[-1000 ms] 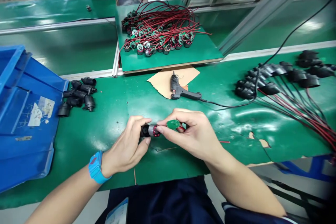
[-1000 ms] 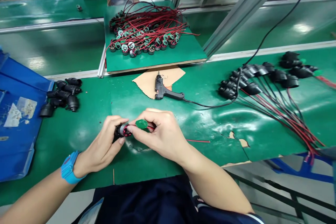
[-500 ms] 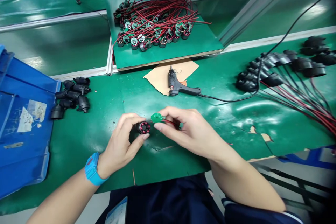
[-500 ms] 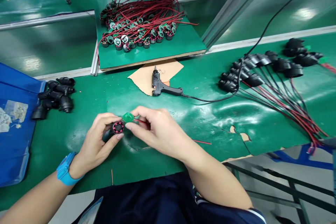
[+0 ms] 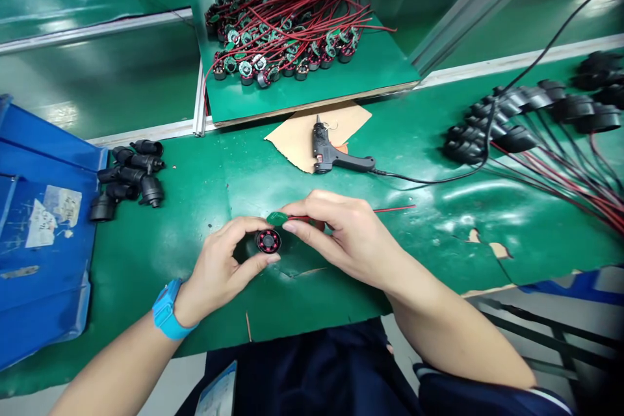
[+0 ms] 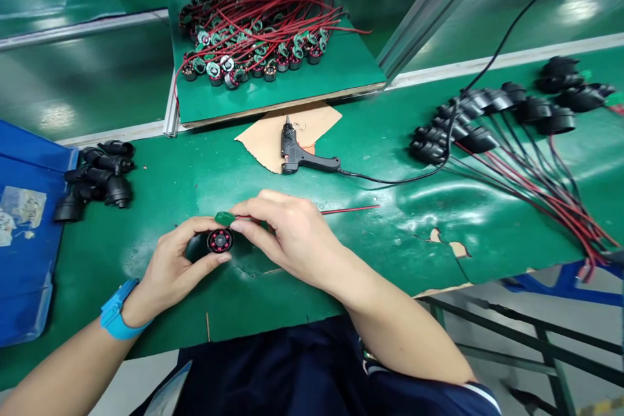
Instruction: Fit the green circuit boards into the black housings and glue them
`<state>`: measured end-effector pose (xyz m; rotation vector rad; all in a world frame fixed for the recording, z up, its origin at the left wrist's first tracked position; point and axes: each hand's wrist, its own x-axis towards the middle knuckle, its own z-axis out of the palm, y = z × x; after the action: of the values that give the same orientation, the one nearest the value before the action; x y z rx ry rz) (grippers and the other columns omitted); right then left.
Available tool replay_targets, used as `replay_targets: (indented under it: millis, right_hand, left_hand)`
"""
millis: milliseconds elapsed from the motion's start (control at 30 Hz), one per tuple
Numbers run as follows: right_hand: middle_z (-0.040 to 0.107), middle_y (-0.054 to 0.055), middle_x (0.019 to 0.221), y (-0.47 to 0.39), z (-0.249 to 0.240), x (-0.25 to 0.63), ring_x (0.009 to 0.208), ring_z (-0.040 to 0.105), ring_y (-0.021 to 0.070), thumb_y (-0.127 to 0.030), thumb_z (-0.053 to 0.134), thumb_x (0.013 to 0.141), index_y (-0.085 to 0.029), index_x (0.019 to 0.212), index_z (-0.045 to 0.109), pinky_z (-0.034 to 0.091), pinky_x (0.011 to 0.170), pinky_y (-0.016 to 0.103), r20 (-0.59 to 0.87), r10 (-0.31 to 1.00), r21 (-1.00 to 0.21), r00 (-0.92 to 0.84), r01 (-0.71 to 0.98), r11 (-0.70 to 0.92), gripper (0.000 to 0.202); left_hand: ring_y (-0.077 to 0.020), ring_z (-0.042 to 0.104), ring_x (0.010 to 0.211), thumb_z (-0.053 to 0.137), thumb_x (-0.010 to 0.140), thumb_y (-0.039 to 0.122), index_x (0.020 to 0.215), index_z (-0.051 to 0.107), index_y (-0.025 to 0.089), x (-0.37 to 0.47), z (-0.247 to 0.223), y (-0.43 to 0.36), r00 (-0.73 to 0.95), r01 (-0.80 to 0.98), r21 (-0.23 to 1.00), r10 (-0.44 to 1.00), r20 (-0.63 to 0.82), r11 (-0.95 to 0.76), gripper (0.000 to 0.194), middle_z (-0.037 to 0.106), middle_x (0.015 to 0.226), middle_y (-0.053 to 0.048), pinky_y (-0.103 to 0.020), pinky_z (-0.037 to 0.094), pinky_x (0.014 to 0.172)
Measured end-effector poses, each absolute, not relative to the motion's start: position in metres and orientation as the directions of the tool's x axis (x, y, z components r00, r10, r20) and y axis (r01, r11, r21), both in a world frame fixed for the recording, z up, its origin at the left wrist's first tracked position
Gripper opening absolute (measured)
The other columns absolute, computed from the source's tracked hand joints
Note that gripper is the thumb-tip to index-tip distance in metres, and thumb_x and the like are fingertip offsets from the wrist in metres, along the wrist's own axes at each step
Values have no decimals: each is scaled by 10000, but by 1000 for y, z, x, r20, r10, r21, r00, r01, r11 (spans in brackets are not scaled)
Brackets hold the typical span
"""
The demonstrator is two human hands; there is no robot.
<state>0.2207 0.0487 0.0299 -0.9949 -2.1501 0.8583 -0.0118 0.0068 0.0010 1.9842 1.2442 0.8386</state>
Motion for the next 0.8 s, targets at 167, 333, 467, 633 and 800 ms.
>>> replay_targets:
  millis: [167, 333, 467, 633, 800]
  right_hand:
    - [662, 11, 907, 53, 28, 223, 768, 604, 117, -162, 604, 968, -194, 1219, 673, 474, 709, 248, 115, 786, -811, -607, 400, 427, 263]
    - [550, -46, 847, 59, 19, 220, 633, 495, 81, -219, 614, 958, -239, 1364, 547, 406, 564, 217, -118, 764, -943, -635, 312, 113, 412]
    - [377, -79, 750, 56, 17, 212, 600, 397, 77, -273, 701, 910, -251, 1312, 568, 357, 538, 212, -138, 768, -972, -625, 233, 15, 423]
    - [513, -65, 824, 52, 15, 207, 614, 458, 73, -303, 758, 872, -272, 1262, 590, 398, 548, 216, -154, 779, -967, -608, 256, 8, 425]
    - [596, -32, 946, 53, 14, 207, 722, 554, 84, -287, 749, 880, -248, 1206, 616, 461, 610, 210, -125, 773, -973, -622, 230, 28, 354]
  left_hand:
    - [-213, 743, 969, 699, 946, 301, 1189, 598, 256, -16, -15, 14, 387, 557, 712, 892, 234, -428, 267, 769, 1084, -42, -470, 489, 1087]
    - [-209, 729, 1083, 645, 979, 250, 1247, 573, 224, -15, -27, 18, 471, 536, 660, 835, 284, -527, 279, 760, 1177, -68, -448, 492, 1110]
    - [-202, 710, 1138, 640, 978, 210, 1264, 576, 198, -16, -24, 14, 477, 509, 620, 795, 374, -597, 293, 745, 1218, -92, -410, 492, 1122]
    - [-210, 671, 1190, 658, 963, 167, 1318, 575, 164, -16, -19, 12, 534, 478, 584, 745, 400, -656, 364, 722, 1251, -116, -385, 516, 1099]
    - [-210, 657, 1157, 657, 960, 144, 1343, 570, 146, -16, -16, 11, 560, 463, 576, 726, 399, -673, 393, 709, 1241, -119, -352, 564, 1021]
